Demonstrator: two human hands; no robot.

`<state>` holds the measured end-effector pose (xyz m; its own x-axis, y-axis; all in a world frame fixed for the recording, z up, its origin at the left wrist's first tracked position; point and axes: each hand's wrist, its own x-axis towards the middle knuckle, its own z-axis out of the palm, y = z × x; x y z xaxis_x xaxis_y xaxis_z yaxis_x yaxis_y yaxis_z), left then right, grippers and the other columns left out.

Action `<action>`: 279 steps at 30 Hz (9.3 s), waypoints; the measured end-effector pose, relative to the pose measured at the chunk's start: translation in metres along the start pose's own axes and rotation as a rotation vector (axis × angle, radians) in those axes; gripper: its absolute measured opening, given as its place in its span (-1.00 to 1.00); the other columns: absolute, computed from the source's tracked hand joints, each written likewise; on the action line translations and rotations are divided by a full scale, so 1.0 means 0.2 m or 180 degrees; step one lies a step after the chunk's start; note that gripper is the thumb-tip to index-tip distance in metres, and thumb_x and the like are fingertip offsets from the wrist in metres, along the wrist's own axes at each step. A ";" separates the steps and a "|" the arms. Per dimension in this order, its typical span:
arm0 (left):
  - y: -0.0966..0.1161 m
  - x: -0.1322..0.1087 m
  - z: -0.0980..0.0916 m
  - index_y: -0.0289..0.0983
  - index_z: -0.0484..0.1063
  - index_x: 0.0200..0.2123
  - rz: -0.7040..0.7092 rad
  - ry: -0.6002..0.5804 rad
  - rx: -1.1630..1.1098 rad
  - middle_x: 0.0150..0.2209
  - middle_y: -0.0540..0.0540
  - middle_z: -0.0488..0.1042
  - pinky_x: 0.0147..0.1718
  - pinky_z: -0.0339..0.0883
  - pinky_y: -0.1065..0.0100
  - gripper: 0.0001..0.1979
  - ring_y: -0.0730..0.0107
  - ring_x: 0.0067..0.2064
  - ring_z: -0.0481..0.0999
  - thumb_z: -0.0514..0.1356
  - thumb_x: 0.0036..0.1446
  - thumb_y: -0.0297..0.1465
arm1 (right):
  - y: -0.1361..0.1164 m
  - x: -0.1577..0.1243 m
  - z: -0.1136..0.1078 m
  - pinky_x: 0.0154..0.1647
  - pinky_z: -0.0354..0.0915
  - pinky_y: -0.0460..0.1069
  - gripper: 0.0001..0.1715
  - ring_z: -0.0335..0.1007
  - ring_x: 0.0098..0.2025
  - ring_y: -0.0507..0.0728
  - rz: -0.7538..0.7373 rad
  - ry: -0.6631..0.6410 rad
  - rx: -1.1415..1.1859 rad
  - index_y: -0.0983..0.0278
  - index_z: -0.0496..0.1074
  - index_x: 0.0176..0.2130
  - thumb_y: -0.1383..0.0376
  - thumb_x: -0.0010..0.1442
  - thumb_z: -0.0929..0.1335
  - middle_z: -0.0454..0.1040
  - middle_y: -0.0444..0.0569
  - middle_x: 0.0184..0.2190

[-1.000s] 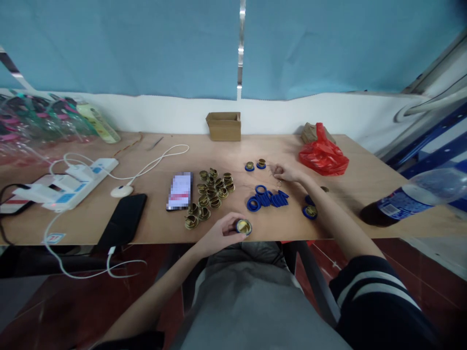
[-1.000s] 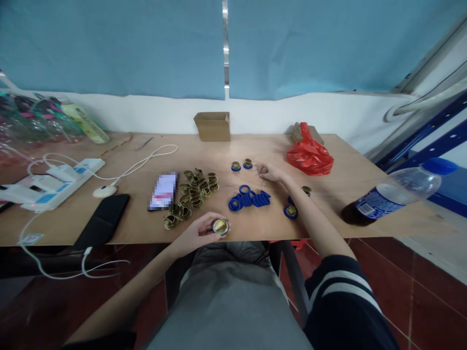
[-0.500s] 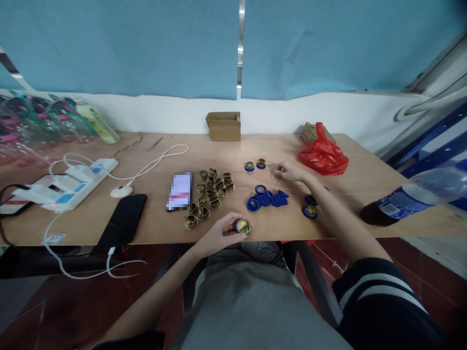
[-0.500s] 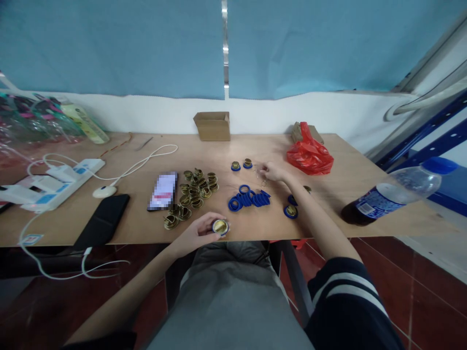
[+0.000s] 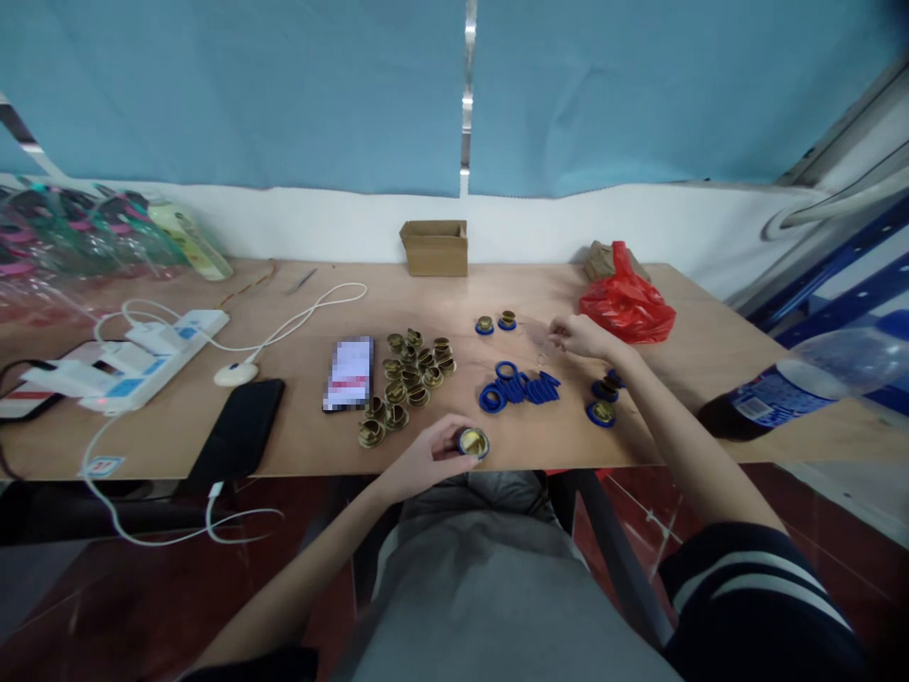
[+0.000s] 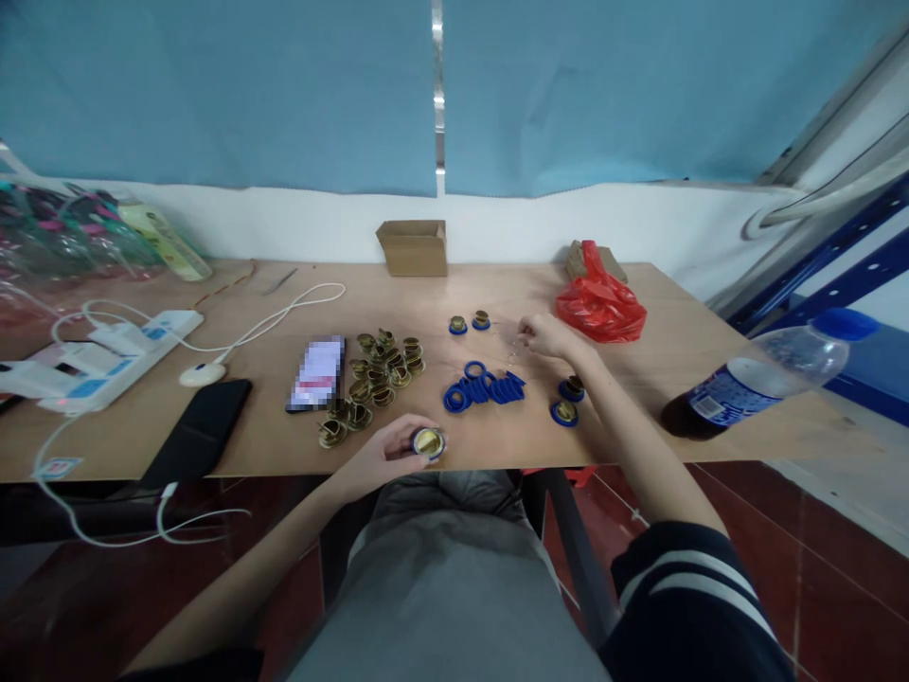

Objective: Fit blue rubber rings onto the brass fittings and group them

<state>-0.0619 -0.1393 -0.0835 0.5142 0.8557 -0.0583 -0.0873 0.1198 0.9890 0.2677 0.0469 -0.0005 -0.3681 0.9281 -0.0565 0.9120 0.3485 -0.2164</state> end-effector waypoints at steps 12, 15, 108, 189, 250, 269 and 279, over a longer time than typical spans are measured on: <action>0.00 0.00 0.00 -0.25 0.42 0.02 0.0031 0.0003 0.0063 -0.03 -0.15 0.53 0.09 0.36 0.14 -0.57 0.21 0.00 0.54 0.41 0.10 -0.32 | 0.03 0.01 0.05 -0.29 0.23 -0.05 -0.83 0.51 -0.25 0.19 0.0121 0.0153 -0.0416 0.32 0.57 -0.22 0.39 0.26 0.34 0.64 0.13 -0.23; 0.00 0.00 0.00 -0.25 0.43 0.02 0.0042 -0.0004 0.0064 -0.03 -0.15 0.54 0.08 0.36 0.15 -0.56 0.21 0.00 0.54 0.42 0.10 -0.31 | 0.01 -0.01 0.03 -0.27 0.23 -0.04 -0.81 0.52 -0.24 0.21 0.0160 0.0300 -0.0427 0.33 0.56 -0.18 0.39 0.29 0.33 0.64 0.15 -0.24; -0.01 0.01 0.02 -0.24 0.59 0.00 0.0283 0.0427 0.0047 -0.12 -0.12 0.64 -0.14 0.42 0.33 -0.52 0.24 -0.11 0.57 0.44 -0.06 -0.44 | -0.76 -0.61 0.57 -0.49 0.30 -0.16 -0.57 0.35 -0.54 -0.07 -0.0035 -0.0968 0.5645 0.28 0.39 -0.33 0.03 0.17 0.53 0.44 -0.20 -0.51; -0.10 -0.02 0.02 -0.28 0.56 -0.08 0.0862 0.0144 0.0075 -0.04 -0.18 0.58 -0.07 0.55 0.31 -0.52 0.22 -0.03 0.64 0.55 -0.11 -0.48 | -0.83 -0.62 0.67 -0.47 0.02 -0.08 -0.54 0.04 -0.52 0.00 -0.0221 0.0438 0.3709 0.19 0.20 -0.38 0.04 0.16 0.49 0.13 -0.31 -0.56; -0.03 0.00 0.08 -0.29 0.55 -0.26 0.1014 0.0649 0.2322 -0.41 0.01 0.37 -0.46 0.18 0.45 -0.86 0.51 -0.47 0.32 0.17 0.29 -0.47 | 0.20 -0.37 0.02 -0.36 0.20 0.04 -0.83 0.52 -0.27 0.29 0.1620 0.1004 -0.0614 0.25 0.59 -0.29 0.32 0.18 0.36 0.62 0.14 -0.31; -0.03 0.00 0.08 -0.28 0.56 -0.25 0.1104 0.0657 0.2299 -0.42 0.01 0.37 -0.46 0.19 0.45 -0.84 0.51 -0.49 0.30 0.16 0.30 -0.45 | -0.47 0.31 0.08 -0.14 0.25 -0.06 -0.58 0.47 -0.09 0.14 -0.0500 0.0235 -0.0225 0.40 0.41 0.15 0.38 0.33 0.34 0.55 0.20 0.08; -0.04 0.00 0.08 -0.27 0.56 -0.23 0.0973 0.0714 0.2149 -0.39 -0.02 0.44 -0.42 0.25 0.43 -0.84 0.47 -0.43 0.39 0.17 0.32 -0.39 | -0.55 0.28 -0.01 -0.24 0.16 0.00 -0.82 0.47 -0.14 0.23 -0.0495 0.0372 -0.0494 0.39 0.60 -0.19 0.43 0.26 0.37 0.57 0.21 -0.10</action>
<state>-0.0477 -0.1481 -0.0883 0.3596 0.8915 0.2757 0.3786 -0.4094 0.8301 0.1475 0.0611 0.0231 -0.4909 0.8674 0.0808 0.8662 0.4959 -0.0610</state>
